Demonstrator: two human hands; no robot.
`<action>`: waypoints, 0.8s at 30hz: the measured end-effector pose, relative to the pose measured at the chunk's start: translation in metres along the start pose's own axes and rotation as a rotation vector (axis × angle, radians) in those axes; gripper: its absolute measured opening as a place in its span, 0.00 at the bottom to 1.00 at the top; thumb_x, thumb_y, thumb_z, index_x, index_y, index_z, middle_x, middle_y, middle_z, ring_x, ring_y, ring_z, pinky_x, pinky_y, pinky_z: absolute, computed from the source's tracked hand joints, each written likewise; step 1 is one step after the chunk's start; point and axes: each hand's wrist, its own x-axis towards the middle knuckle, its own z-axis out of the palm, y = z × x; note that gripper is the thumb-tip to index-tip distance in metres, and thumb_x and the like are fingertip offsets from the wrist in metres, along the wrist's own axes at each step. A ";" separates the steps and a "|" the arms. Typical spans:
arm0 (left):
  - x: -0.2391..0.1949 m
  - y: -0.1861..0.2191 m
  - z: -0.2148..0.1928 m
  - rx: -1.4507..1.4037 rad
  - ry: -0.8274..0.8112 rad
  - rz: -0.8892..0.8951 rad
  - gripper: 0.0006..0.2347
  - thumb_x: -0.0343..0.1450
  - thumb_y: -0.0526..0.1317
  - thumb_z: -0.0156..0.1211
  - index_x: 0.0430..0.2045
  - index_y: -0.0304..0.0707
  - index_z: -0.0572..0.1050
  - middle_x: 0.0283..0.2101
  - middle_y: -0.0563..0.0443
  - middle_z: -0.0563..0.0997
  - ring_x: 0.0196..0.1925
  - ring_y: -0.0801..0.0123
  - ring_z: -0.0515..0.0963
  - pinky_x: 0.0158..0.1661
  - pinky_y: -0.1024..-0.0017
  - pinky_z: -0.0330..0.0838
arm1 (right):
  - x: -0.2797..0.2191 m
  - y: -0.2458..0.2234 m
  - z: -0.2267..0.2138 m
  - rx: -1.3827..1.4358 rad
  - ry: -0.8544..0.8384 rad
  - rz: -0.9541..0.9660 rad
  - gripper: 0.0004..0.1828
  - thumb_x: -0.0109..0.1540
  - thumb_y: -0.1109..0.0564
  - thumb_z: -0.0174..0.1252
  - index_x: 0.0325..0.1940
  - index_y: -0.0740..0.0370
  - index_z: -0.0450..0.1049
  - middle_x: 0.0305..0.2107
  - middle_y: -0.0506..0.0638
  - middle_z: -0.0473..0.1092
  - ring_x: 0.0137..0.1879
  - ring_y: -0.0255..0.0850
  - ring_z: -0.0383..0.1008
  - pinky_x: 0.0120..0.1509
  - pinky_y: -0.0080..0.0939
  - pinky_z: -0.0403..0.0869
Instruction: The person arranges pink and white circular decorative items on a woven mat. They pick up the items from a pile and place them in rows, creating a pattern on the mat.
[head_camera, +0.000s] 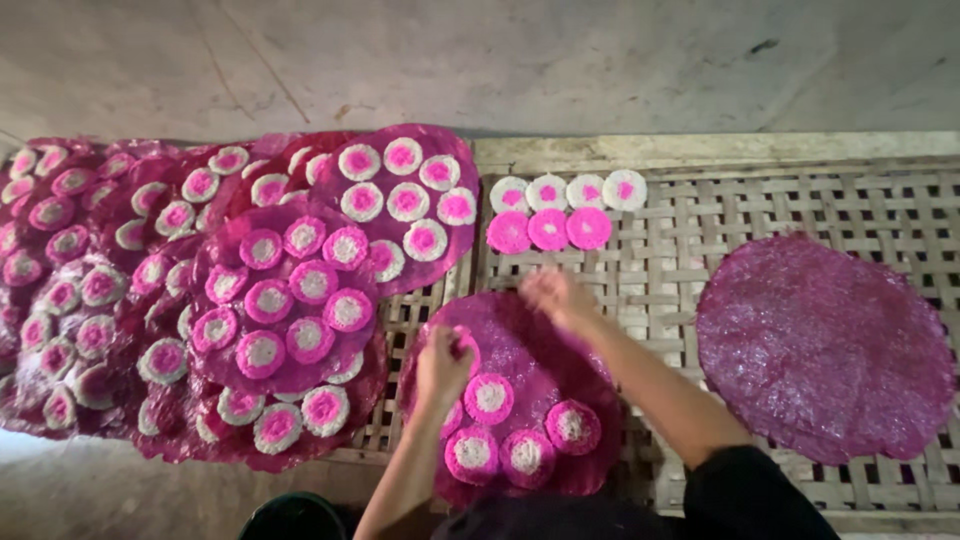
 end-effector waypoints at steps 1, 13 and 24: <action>-0.003 0.020 0.010 -0.041 -0.045 0.005 0.09 0.72 0.37 0.59 0.43 0.36 0.71 0.36 0.46 0.83 0.32 0.57 0.85 0.32 0.63 0.84 | -0.008 -0.002 0.016 0.144 -0.298 -0.247 0.33 0.66 0.29 0.45 0.53 0.58 0.78 0.47 0.55 0.80 0.56 0.46 0.79 0.68 0.49 0.72; -0.056 0.032 0.020 0.530 -0.177 0.567 0.23 0.68 0.40 0.65 0.57 0.34 0.67 0.63 0.40 0.68 0.64 0.49 0.68 0.59 0.54 0.66 | 0.076 0.103 -0.137 0.881 0.303 -0.025 0.17 0.61 0.58 0.58 0.55 0.59 0.75 0.42 0.51 0.75 0.44 0.42 0.76 0.45 0.45 0.74; -0.058 -0.009 0.004 0.667 -0.087 0.292 0.18 0.67 0.45 0.68 0.43 0.33 0.72 0.46 0.41 0.78 0.53 0.50 0.77 0.52 0.57 0.74 | 0.084 0.068 -0.132 -0.526 0.956 -0.409 0.22 0.55 0.61 0.62 0.53 0.65 0.71 0.42 0.64 0.70 0.48 0.62 0.72 0.52 0.59 0.72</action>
